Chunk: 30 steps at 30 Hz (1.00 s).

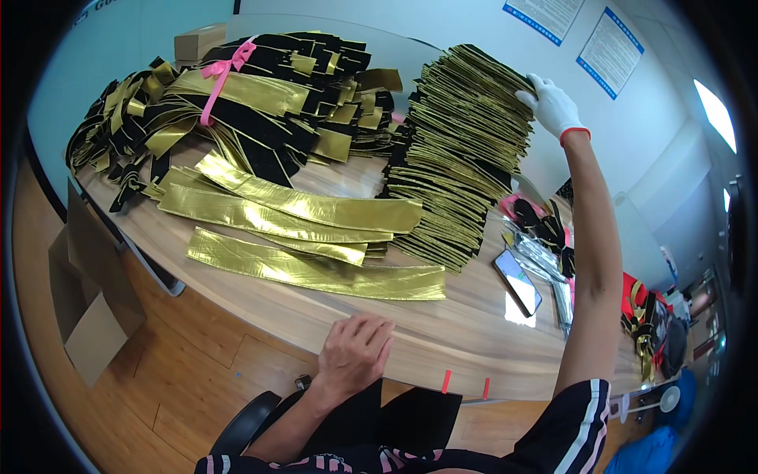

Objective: The person is folding gold-colored ribbons over black cardboard strips and stacking the finished items.

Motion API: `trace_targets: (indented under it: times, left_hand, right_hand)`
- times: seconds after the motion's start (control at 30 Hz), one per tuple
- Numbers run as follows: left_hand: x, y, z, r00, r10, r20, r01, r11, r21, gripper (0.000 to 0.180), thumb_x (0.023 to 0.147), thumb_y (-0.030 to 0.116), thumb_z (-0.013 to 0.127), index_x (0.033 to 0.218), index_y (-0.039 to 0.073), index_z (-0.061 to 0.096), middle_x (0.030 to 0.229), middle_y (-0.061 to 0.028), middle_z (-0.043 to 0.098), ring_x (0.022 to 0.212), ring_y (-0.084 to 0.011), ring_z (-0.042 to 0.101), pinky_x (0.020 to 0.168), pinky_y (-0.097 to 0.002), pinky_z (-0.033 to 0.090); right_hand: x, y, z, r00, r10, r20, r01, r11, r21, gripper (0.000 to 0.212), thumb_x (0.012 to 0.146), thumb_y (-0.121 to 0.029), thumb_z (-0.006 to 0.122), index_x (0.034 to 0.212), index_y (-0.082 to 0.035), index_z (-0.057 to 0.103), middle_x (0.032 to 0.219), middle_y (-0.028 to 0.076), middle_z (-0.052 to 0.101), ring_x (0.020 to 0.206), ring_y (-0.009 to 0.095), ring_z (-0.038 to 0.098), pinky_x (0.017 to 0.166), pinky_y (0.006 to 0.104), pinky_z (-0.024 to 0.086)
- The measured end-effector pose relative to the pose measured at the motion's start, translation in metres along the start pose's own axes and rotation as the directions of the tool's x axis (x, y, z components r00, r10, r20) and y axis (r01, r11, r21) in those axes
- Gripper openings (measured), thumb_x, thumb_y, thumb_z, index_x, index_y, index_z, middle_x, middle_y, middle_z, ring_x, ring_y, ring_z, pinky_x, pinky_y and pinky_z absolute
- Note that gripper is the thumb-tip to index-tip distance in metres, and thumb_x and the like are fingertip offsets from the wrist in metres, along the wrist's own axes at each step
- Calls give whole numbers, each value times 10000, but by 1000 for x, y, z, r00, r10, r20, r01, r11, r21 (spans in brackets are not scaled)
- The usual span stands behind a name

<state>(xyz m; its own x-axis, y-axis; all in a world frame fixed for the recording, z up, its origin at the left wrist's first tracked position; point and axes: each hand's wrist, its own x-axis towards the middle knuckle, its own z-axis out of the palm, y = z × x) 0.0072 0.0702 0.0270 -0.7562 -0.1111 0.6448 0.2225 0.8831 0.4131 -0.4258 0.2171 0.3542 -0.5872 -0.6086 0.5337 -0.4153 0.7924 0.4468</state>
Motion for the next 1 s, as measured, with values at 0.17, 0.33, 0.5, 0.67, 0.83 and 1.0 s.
trace_targets:
  times: [0.17,0.33,0.5,0.67,0.83,1.0]
  left_hand:
    - [-2,1,-1,1000,-7,3,7,1000,-2,279,865,163,765,1138,111,746,1125,-3,739,1043,-208,678,877,-375,497]
    - [-4,3,-1,1000,-15,15,15,1000,20,267,856,162,775,1118,113,754,1114,-3,743,1035,-209,683,881,-379,499]
    - [-1,5,-4,999,-11,39,11,1000,16,245,834,136,795,1077,119,766,1126,8,745,1026,-215,687,873,-383,502]
    - [3,5,-5,997,10,76,-12,1000,14,248,817,114,800,1064,127,773,1132,6,746,1027,-228,691,870,-380,505]
    - [6,4,3,994,62,92,-65,997,29,256,794,75,796,1044,129,780,1116,-6,752,1006,-244,700,848,-378,511]
    - [7,7,2,996,68,64,-74,993,96,262,774,31,770,1018,127,785,1088,-24,760,979,-263,708,835,-373,510]
  right_hand:
    - [22,22,25,999,15,-47,-5,981,194,600,1062,-542,533,1460,-94,566,1312,239,667,1201,424,646,1003,490,525]
    - [24,15,23,1000,-18,-21,25,912,410,495,1052,-434,610,1362,-51,663,1165,248,738,998,406,723,900,447,547]
    - [31,26,26,1000,7,21,-17,871,490,641,1012,-518,641,1423,-27,623,1334,232,692,1228,383,665,1058,420,509]
    - [30,49,27,995,95,12,-67,597,799,721,1004,-535,659,1443,33,594,1394,225,671,1314,330,634,1116,379,474]
    - [11,72,24,971,237,35,-170,577,799,925,924,-668,657,1496,48,530,1346,244,686,1246,307,666,1002,357,541]
    - [-17,40,14,965,126,231,-263,507,821,1089,851,-691,729,1597,24,383,1428,269,612,1098,289,686,871,399,598]
